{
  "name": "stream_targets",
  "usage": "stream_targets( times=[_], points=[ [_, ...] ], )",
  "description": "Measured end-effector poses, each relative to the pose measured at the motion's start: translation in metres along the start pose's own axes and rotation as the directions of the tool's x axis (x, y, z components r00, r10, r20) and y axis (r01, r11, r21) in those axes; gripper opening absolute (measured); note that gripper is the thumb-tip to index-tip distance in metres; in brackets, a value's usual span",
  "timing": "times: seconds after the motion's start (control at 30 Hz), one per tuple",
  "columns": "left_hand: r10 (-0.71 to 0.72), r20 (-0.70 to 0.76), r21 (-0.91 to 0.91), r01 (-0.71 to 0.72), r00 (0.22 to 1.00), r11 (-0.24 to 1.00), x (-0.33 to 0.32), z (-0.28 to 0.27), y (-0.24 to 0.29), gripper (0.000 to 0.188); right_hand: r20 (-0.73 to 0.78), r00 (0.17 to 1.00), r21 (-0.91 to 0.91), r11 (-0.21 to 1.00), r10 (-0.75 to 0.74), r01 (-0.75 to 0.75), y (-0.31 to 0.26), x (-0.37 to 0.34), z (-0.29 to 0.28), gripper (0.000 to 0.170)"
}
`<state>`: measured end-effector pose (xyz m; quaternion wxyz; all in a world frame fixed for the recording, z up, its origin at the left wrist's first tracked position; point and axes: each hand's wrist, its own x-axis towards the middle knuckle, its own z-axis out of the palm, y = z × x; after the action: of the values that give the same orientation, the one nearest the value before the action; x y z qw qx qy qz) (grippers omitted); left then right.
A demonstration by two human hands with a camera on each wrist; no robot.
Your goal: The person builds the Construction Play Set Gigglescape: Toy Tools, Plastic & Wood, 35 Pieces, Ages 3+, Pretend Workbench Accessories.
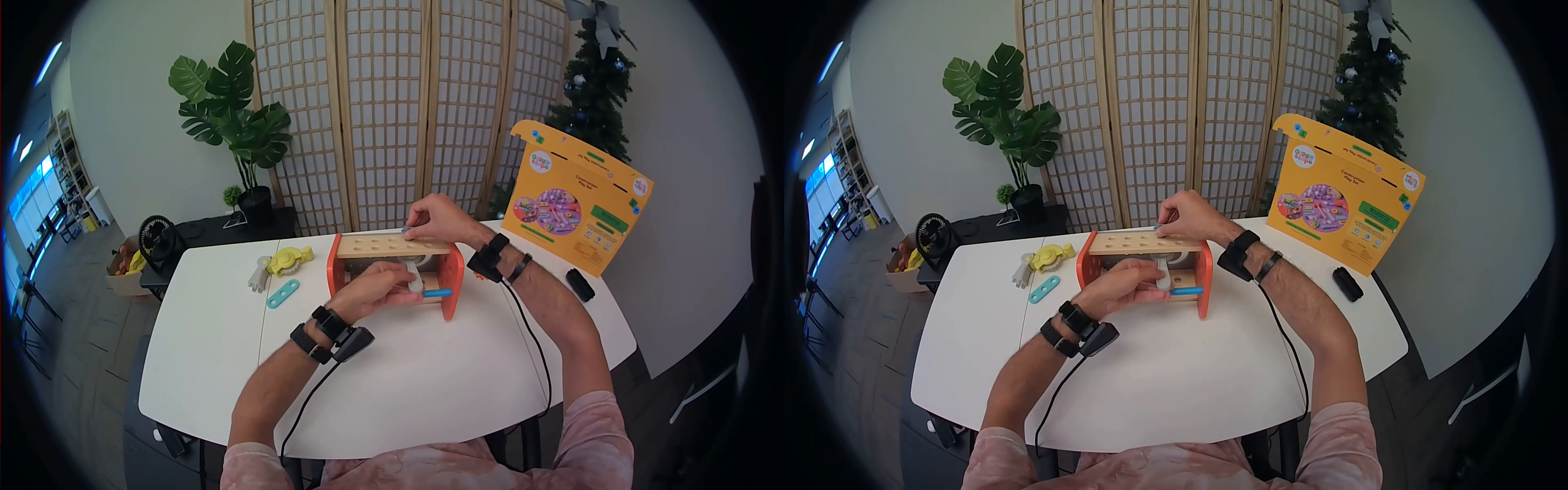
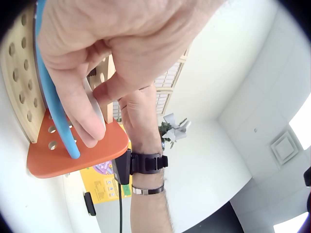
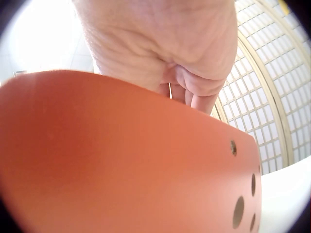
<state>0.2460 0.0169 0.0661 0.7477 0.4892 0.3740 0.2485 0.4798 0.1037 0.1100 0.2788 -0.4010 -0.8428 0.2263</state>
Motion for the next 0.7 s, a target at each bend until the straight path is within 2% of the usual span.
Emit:
stream_targets(
  times=[0.17, 0.27, 0.33, 0.47, 0.67, 0.7],
  points=[
    [0.003, 0.009, -0.037, -0.003, 1.0, 0.999, 0.002, -0.002, 0.0, 0.029, 0.004, 1.0, -0.043, 0.999, 0.017, -0.017, -0.004, 0.0, 0.0, 0.026],
    [0.007, 0.018, -0.053, -0.006, 1.0, 0.999, 0.002, -0.004, 0.0, 0.03, 0.066, 0.998, -0.052, 0.999, 0.005, -0.001, -0.001, 0.002, -0.002, 0.022],
    [0.008, -0.004, -0.055, -0.008, 1.0, 0.998, 0.001, -0.003, 0.0, 0.029, 0.081, 0.994, -0.04, 0.996, -0.078, 0.082, 0.007, 0.006, -0.002, 0.019],
    [0.013, -0.001, -0.041, -0.013, 1.0, 0.999, 0.004, -0.004, -0.002, 0.028, 0.098, 0.991, -0.081, 0.992, -0.089, 0.097, -0.003, 0.005, -0.006, 0.021],
    [0.057, 0.032, -0.057, -0.055, 0.998, 0.997, 0.012, -0.009, -0.008, 0.024, 0.164, 0.984, -0.238, 0.965, -0.076, 0.114, -0.002, 0.012, -0.004, 0.026],
    [0.044, 0.037, -0.044, -0.043, 0.998, 0.998, 0.01, -0.01, -0.007, 0.023, 0.169, 0.986, -0.287, 0.956, -0.004, 0.053, -0.004, 0.013, -0.003, 0.028]
  ],
)
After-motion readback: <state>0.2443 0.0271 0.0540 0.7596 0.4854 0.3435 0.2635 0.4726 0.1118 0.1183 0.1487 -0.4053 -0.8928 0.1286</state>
